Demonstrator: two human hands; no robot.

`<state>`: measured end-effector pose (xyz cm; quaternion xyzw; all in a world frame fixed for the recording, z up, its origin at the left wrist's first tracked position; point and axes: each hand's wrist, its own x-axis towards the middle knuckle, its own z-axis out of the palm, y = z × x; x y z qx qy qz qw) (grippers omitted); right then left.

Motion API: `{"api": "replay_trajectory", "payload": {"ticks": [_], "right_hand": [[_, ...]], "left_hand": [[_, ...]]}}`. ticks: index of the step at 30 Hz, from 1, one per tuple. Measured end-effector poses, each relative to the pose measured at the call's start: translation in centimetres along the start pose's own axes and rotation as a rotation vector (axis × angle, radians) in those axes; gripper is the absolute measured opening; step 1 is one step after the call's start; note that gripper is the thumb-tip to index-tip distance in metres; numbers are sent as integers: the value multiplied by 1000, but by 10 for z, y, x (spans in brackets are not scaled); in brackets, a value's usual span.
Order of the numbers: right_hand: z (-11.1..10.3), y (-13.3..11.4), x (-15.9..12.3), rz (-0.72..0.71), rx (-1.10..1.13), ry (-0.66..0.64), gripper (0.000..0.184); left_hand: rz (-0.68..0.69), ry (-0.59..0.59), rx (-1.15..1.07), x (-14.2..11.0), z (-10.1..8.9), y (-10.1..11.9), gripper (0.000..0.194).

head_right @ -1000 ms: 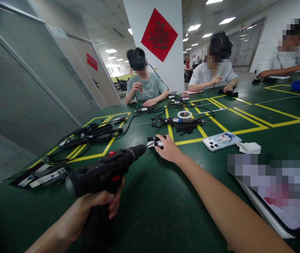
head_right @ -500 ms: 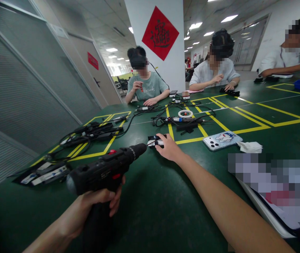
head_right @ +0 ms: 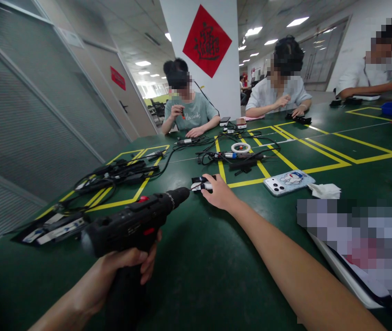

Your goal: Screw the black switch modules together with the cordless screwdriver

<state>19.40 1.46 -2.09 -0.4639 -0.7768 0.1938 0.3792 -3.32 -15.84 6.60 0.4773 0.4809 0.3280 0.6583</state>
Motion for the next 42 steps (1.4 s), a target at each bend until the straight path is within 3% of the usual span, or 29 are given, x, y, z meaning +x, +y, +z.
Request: {"api": "replay_trajectory", "payload": {"ticks": [8, 23, 42], "right_hand": [[1, 1, 1, -9, 5, 5, 52], [0, 0, 0, -10, 0, 8, 52], [-1, -1, 0, -2, 6, -1, 53]], "left_hand": [[-2, 19, -6, -2, 5, 4, 39], [14, 75, 21, -2, 8, 3, 34], [24, 36, -21, -1, 5, 1, 33]]}}
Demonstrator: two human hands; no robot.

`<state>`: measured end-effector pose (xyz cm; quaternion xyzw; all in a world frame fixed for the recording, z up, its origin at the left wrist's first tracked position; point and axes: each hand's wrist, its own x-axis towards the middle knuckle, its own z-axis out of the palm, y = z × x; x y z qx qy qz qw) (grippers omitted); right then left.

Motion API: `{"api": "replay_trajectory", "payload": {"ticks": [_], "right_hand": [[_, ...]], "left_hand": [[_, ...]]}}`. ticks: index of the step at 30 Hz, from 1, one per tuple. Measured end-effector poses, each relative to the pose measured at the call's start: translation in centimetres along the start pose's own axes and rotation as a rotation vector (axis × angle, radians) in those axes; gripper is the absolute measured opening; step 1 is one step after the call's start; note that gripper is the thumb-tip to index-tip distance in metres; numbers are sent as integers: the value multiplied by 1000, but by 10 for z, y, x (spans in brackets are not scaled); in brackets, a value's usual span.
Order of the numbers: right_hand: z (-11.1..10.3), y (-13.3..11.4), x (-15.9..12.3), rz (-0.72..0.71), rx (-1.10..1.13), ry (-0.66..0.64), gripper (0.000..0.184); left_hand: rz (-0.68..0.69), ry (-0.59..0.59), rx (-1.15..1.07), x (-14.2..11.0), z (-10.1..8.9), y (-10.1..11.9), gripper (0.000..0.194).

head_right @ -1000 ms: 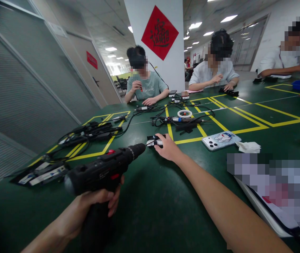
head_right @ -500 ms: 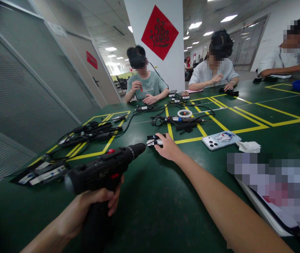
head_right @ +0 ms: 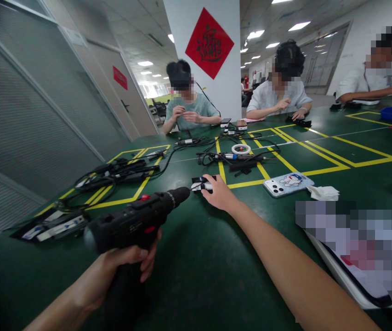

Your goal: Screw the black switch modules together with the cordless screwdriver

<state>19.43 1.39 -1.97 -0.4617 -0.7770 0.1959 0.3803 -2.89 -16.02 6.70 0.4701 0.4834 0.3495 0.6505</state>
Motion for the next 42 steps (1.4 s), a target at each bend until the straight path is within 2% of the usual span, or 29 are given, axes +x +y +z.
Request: {"api": "replay_trajectory", "payload": {"ticks": [8, 15, 20, 35, 42], "right_hand": [[-1, -1, 0, 2, -1, -1, 52], [-2, -2, 0, 17, -1, -11, 53], [-1, -1, 0, 0, 2, 3, 52], [-3, -3, -1, 20, 1, -14, 52], [-2, -3, -1, 17, -4, -17, 52]], "left_hand": [[-19, -23, 2, -1, -2, 4, 30], [-6, 10, 1, -1, 1, 1, 38], [-27, -15, 10, 0, -1, 2, 42], [-30, -6, 20, 3, -3, 1, 25], [-23, 3, 2, 2, -2, 1, 26]]}}
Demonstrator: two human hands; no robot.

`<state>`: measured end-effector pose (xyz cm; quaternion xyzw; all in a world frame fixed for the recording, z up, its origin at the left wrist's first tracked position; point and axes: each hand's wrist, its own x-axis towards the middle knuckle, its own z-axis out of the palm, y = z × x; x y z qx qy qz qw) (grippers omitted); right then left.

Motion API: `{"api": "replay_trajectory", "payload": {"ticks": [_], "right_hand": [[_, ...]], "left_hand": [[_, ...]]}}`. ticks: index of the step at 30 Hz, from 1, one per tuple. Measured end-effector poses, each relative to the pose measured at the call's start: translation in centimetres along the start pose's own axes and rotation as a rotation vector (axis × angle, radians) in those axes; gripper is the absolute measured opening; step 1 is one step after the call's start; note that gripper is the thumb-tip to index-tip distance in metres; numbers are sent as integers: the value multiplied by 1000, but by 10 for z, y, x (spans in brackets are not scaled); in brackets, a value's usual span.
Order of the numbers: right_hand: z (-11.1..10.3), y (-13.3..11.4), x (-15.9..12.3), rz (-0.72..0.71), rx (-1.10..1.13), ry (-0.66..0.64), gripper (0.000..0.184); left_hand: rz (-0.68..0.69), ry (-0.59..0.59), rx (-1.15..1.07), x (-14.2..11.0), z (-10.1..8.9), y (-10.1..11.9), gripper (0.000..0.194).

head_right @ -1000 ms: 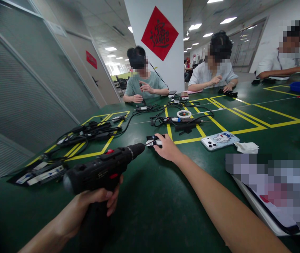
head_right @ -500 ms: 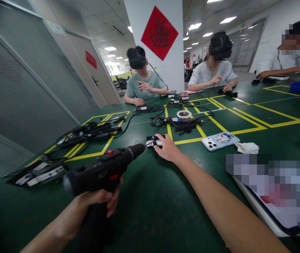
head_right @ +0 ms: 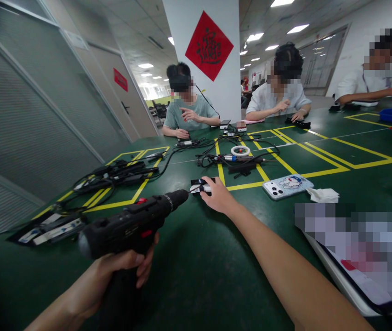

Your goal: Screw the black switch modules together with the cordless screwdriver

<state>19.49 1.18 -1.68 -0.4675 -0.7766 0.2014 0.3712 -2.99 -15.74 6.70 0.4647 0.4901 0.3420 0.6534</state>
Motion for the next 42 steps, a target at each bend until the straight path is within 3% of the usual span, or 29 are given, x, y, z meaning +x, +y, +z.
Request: {"api": "replay_trajectory", "payload": {"ticks": [12, 18, 30, 42], "right_hand": [[5, 5, 1, -34, -2, 26, 53], [4, 4, 1, -27, -1, 27, 53], [3, 4, 2, -12, 28, 22, 50], [4, 7, 5, -16, 60, 51, 44]], "left_hand": [[1, -23, -13, -2, -1, -1, 40], [13, -18, -10, -2, 0, 0, 32], [10, -50, -5, -1, -3, -1, 38], [26, 14, -10, -3, 2, -1, 26]]}}
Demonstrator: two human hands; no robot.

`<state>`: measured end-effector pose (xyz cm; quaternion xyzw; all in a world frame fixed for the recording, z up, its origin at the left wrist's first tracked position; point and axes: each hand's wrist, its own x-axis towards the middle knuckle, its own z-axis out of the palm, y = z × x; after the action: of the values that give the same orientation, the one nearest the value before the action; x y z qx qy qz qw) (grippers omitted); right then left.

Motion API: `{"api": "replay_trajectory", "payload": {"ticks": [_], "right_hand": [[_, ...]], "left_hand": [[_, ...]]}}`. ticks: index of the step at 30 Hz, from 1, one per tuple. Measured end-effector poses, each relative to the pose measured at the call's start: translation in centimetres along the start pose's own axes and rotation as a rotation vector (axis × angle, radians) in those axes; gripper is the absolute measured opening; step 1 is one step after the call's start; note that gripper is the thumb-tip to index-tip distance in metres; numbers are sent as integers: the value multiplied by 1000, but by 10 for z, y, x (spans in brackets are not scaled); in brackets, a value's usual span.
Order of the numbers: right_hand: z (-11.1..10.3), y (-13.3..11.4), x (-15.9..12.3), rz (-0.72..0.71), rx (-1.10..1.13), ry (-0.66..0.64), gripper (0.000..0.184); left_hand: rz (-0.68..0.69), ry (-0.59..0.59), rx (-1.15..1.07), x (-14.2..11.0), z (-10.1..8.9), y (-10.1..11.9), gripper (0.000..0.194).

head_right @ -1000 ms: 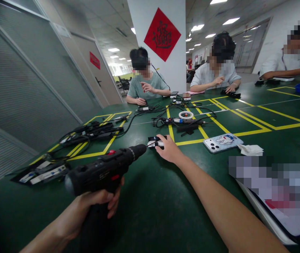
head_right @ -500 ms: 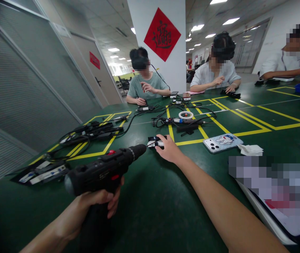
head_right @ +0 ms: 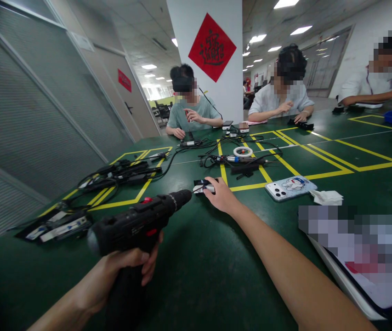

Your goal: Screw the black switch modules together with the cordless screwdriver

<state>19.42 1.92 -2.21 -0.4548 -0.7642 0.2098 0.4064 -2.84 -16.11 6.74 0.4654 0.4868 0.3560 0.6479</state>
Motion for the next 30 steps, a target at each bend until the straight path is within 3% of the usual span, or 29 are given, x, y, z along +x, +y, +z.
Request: {"api": "replay_trajectory", "payload": {"ticks": [5, 12, 17, 30], "right_hand": [[0, 1, 0, 9, -2, -9, 45], [-1, 0, 0, 14, 7, -13, 43], [-2, -1, -1, 26, 5, -26, 43], [-2, -4, -1, 10, -25, -15, 43]], "left_hand": [[-7, -30, -10, -1, -3, -2, 31], [-10, 13, -4, -1, 2, 0, 37], [-13, -46, 11, 1, -3, 0, 39], [-33, -45, 6, 2, -5, -1, 31]]}}
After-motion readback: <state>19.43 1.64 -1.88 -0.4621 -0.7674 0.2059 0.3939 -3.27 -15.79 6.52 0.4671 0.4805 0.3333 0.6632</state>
